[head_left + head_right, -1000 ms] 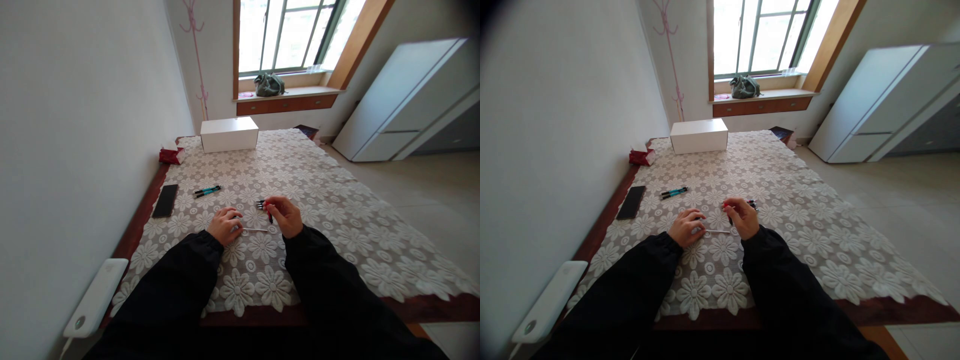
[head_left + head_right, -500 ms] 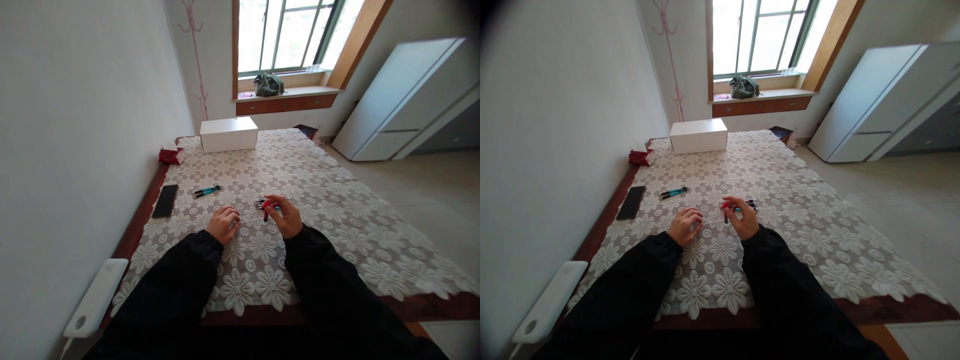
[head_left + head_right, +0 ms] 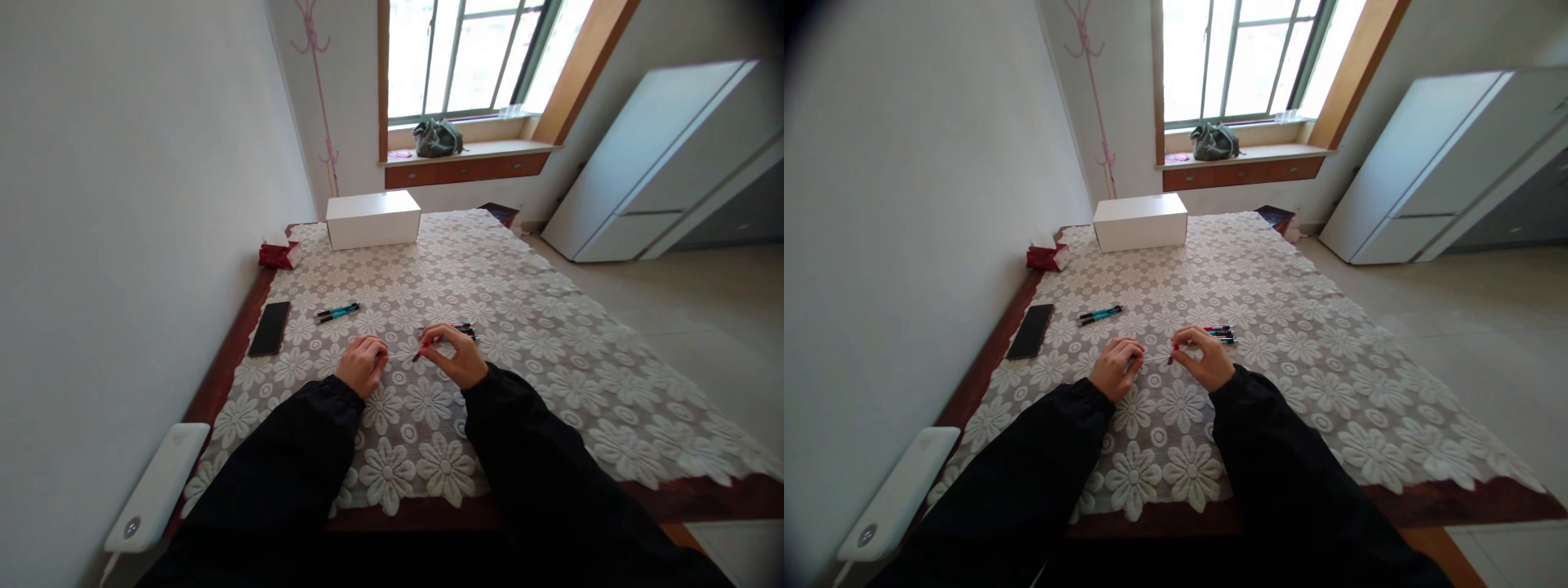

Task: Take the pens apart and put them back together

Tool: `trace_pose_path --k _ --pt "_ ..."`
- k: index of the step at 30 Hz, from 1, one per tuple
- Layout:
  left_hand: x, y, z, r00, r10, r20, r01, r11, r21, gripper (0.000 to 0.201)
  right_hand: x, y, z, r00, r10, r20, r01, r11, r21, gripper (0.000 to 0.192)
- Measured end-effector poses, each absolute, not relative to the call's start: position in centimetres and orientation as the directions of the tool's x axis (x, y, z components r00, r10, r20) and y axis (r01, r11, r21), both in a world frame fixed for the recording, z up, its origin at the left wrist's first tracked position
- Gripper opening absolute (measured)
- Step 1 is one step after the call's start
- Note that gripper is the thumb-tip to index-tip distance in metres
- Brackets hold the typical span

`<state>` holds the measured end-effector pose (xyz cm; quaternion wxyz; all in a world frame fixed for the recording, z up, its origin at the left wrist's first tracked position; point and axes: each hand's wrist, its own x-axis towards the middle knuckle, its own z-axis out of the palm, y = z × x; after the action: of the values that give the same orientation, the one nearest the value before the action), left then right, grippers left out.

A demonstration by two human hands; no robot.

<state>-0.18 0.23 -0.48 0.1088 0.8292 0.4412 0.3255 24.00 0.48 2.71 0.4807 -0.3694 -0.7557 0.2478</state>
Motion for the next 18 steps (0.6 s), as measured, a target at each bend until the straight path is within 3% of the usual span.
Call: trace_pose_path --k 18 --pt "-0.28 0.36 -0.55 0.409 0.801 0.438 0.656 -0.591 0.469 0.007 24.1 0.33 3.15 -0.308 0.773 0.555 0.267 0.63 -0.729 0.017"
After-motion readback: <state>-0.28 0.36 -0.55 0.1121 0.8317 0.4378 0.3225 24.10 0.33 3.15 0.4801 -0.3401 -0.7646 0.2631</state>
